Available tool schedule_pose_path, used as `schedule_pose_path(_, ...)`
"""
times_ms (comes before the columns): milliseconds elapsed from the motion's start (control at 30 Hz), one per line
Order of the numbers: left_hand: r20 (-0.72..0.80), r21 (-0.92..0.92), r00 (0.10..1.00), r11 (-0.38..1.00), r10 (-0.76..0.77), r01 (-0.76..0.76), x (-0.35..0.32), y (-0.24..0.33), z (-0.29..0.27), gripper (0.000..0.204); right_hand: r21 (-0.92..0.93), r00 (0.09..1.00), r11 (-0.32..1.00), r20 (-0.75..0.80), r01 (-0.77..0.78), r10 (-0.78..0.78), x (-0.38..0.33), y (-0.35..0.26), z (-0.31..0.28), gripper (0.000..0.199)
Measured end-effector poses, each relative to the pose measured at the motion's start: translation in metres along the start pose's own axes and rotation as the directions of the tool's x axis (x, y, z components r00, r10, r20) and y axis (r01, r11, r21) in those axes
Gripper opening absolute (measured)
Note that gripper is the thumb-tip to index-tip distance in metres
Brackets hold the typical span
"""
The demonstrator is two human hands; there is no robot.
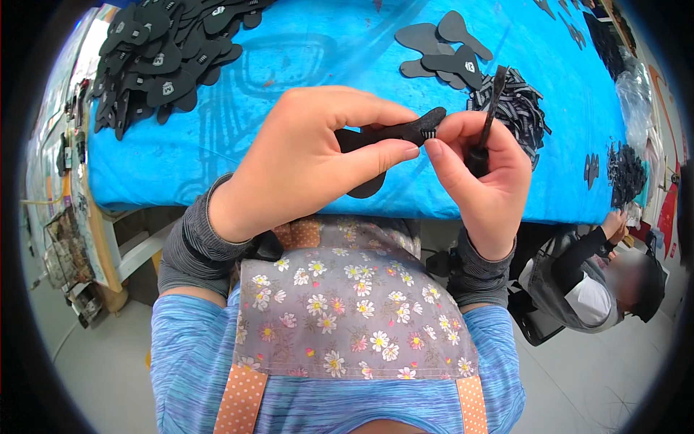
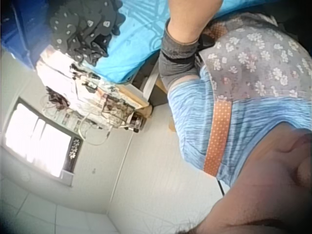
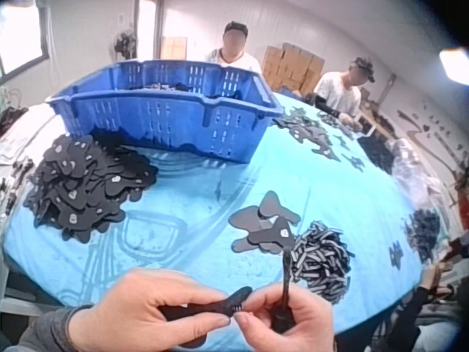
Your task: Assembling small black plastic components by hand and with a small tool.
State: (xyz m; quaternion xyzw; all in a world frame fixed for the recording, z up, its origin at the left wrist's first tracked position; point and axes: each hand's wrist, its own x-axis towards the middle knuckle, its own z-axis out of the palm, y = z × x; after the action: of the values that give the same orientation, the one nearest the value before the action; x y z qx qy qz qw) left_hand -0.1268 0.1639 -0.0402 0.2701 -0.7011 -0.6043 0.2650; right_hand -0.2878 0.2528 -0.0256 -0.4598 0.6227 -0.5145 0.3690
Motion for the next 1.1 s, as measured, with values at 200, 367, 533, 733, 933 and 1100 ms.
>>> schedule_pose_path(200,0.031,0.041,0.995,0.995,0.093,-0.094,0.001,-0.002,0.000,0.018,-0.024,1.000,0.999,-0.007,0.021,-0.021,0.001,0.001,0.001,0.011)
schedule_pose_path(367,0.070,0.087,0.992,0.990,0.106,-0.112,0.004,-0.001,-0.003,0.018,-0.043,1.000,0.999,-0.006,0.026,-0.026,0.002,0.001,0.003,0.011)
schedule_pose_path(533,0.044,-0.031,0.999,1.000,-0.001,0.003,0.002,0.001,-0.003,0.018,-0.048,0.999,0.998,-0.025,0.043,-0.045,0.003,0.000,0.003,0.011)
schedule_pose_path(733,0.059,-0.161,0.987,0.974,-0.153,0.160,0.002,0.009,-0.006,0.020,0.084,1.000,0.996,0.000,0.026,-0.026,0.003,0.001,-0.001,0.011)
schedule_pose_path(933,0.065,-0.152,0.974,0.963,-0.215,0.223,0.002,0.008,-0.008,0.021,0.074,0.995,0.993,0.047,0.087,-0.091,0.005,0.002,-0.003,0.013)
schedule_pose_path(1100,0.112,-0.135,0.977,0.972,-0.179,0.194,0.002,0.006,-0.005,0.017,-0.015,0.996,0.998,0.066,0.060,-0.059,0.007,0.003,-0.001,0.010)
